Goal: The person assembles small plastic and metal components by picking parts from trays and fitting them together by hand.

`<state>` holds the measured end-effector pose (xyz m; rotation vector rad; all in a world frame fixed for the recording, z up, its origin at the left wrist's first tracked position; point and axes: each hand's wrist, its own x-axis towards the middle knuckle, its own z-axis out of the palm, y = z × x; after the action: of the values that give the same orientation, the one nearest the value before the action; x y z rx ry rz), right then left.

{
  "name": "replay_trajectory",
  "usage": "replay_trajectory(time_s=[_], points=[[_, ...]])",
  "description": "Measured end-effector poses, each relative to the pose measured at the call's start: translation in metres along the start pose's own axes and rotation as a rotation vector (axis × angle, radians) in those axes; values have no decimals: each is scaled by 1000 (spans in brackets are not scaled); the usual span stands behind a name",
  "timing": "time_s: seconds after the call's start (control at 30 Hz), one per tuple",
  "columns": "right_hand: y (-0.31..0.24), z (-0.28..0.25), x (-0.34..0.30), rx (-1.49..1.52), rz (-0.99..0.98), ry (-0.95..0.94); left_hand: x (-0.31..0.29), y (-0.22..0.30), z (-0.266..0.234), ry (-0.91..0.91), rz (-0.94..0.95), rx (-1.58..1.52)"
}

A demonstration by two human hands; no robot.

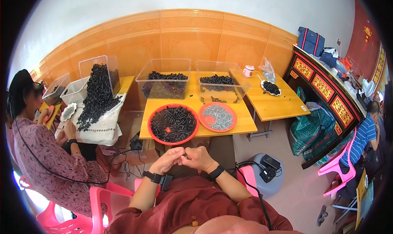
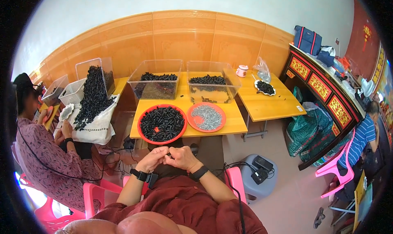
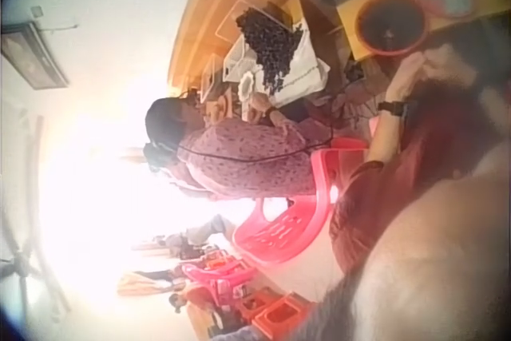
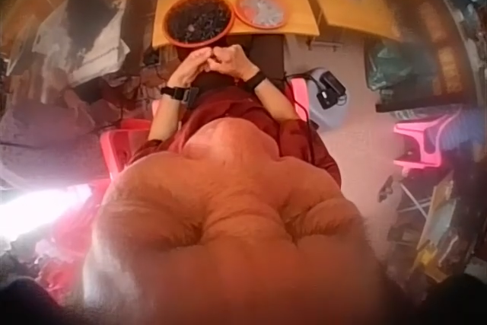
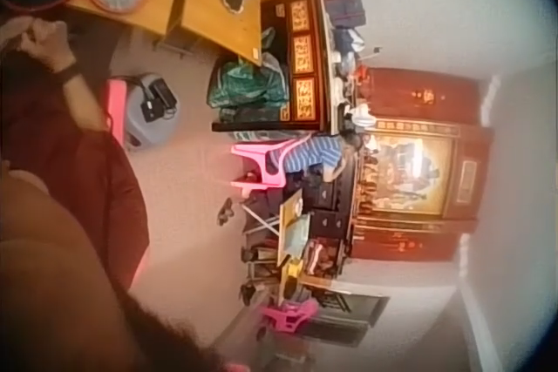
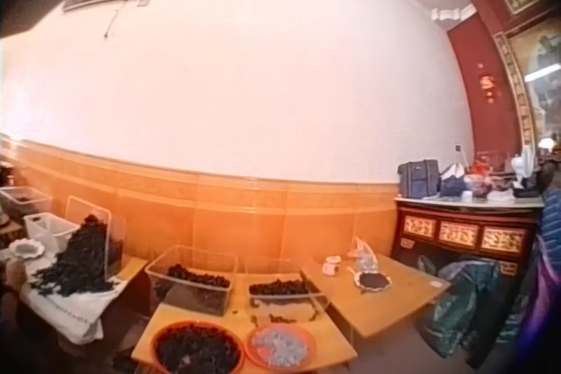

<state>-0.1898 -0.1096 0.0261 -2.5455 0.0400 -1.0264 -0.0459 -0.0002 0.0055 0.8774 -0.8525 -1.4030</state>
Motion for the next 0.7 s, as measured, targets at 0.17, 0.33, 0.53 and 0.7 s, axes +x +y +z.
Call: replay_trajectory(time_s=[0.17, 0.33, 0.53, 0.7], points=[[4, 3, -2, -16, 10, 15, 2, 0, 3, 48, 4, -45], [-1, 3, 0, -33, 31, 41, 3, 1, -2, 31, 0, 35], [1, 5, -2, -36, 7, 28, 5, -7, -9, 114, -7, 46], [-28, -17, 22, -25, -322, 134, 11, -3, -11, 302, -9, 133]])
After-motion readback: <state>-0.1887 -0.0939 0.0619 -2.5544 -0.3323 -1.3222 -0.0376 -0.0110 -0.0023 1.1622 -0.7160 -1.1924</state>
